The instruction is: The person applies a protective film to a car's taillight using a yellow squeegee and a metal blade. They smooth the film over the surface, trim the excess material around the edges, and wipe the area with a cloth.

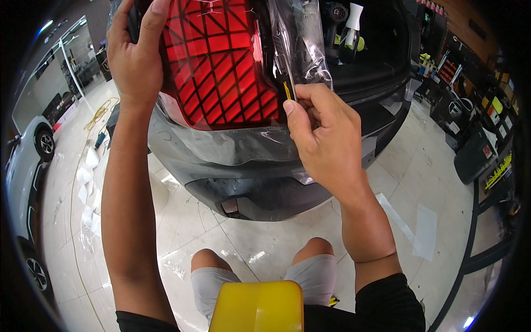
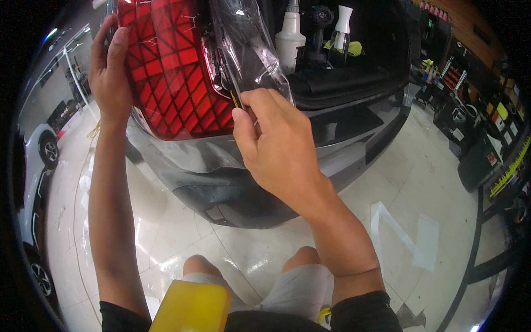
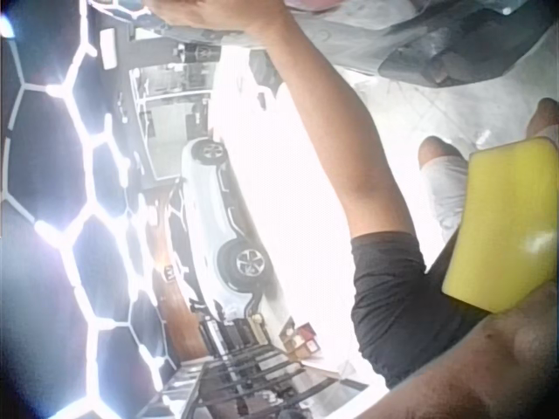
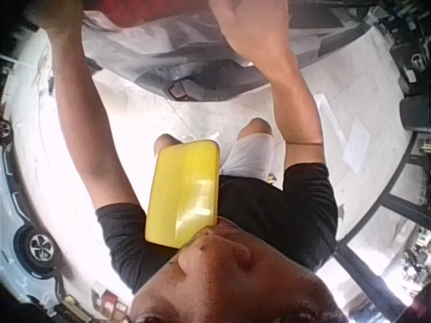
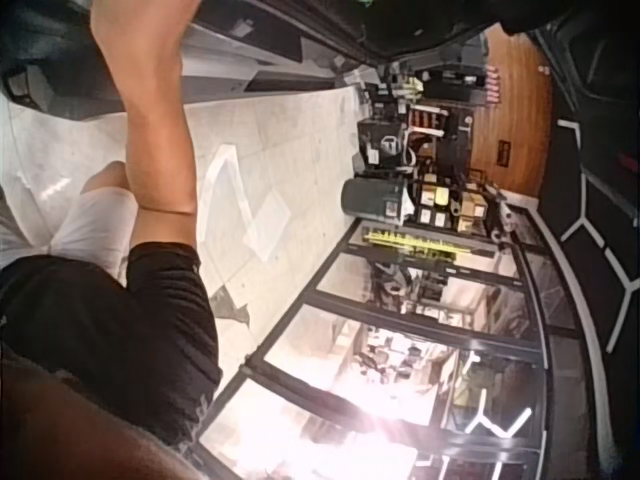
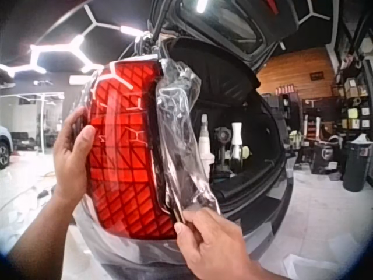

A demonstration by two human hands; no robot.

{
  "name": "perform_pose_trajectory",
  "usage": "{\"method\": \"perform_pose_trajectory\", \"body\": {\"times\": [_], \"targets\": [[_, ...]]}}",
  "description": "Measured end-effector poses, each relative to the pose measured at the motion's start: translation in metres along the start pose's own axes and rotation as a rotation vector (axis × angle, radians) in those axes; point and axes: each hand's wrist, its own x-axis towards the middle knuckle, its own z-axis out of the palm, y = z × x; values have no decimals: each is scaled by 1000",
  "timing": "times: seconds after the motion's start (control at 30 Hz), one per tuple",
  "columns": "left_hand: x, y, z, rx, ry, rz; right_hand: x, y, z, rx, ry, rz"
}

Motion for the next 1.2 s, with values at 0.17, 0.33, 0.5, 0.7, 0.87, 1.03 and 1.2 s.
{"method": "perform_pose_trajectory", "body": {"times": [0.17,0.33,0.5,0.7,0.87,1.03,1.2], "targets": [[1,-4,-1,26,7,36,-7,1,-3,15,-33,35],[6,-28,-3,-186,111,46,-12,0,-6,-8,-69,59],[-6,6,14,-111,31,52,-17,3,-10,-20,-94,79],[-5,21,7,-109,-93,70,-20,0,-11,-10,-112,92],[-5,17,11,-66,-36,89,-21,0,-16,-32,-127,53],[-4,11,12,31,31,84,-23,-1,-21,-37,-163,54],[2,-2,-2,20,10,4,-23,2,-25,-70,-172,22]]}}
